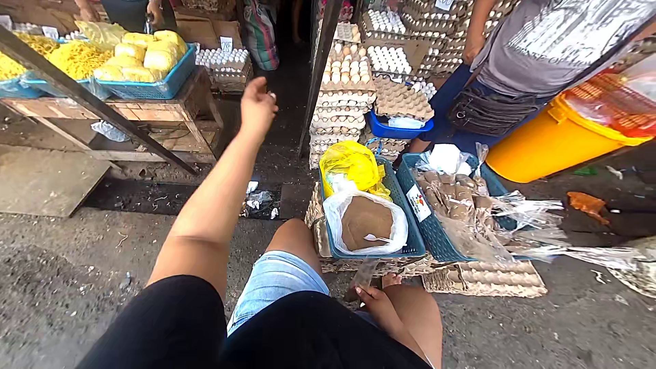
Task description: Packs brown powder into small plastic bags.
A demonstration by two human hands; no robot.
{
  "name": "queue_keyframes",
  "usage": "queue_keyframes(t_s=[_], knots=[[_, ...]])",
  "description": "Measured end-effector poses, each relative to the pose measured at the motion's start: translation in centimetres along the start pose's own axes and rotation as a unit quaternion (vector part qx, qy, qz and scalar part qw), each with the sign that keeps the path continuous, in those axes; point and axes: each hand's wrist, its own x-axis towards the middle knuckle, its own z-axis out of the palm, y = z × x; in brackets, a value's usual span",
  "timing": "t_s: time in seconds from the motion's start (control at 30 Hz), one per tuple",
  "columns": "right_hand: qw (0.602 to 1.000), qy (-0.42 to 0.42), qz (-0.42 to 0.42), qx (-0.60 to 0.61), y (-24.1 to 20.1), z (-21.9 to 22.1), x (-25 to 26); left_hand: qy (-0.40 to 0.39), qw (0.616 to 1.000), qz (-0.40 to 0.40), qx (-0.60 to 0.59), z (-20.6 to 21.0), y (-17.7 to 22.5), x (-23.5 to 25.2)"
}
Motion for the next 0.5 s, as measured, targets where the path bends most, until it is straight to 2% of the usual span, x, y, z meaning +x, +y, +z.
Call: queue_keyframes(t_s=[0.17,0.27,0.33,0.37,0.43,0.5], knots=[[1.0,0.011,0.006,-0.015,-0.4,-0.3,-0.7,-0.155,0.979,0.131,-0.001,11.6,-6.0,-15.7],[0.998,0.054,-0.034,0.009,-1.1,-0.4,-1.7,-0.306,0.933,0.188,-0.029,14.8,-8.2,-24.0],[0.995,0.072,-0.058,0.034,-1.5,-0.7,-3.0,-0.446,0.873,0.197,-0.009,15.3,-7.9,-26.7],[0.993,0.082,-0.067,0.044,-1.7,-1.1,-3.5,-0.491,0.848,0.199,0.003,15.5,-7.7,-27.2],[0.99,0.101,-0.076,0.065,-1.6,-2.0,-4.2,-0.536,0.824,0.183,0.013,15.9,-7.4,-27.7],[0.985,0.127,-0.073,0.09,-1.2,-2.5,-4.5,-0.548,0.824,0.144,0.0,16.1,-7.6,-28.0]])
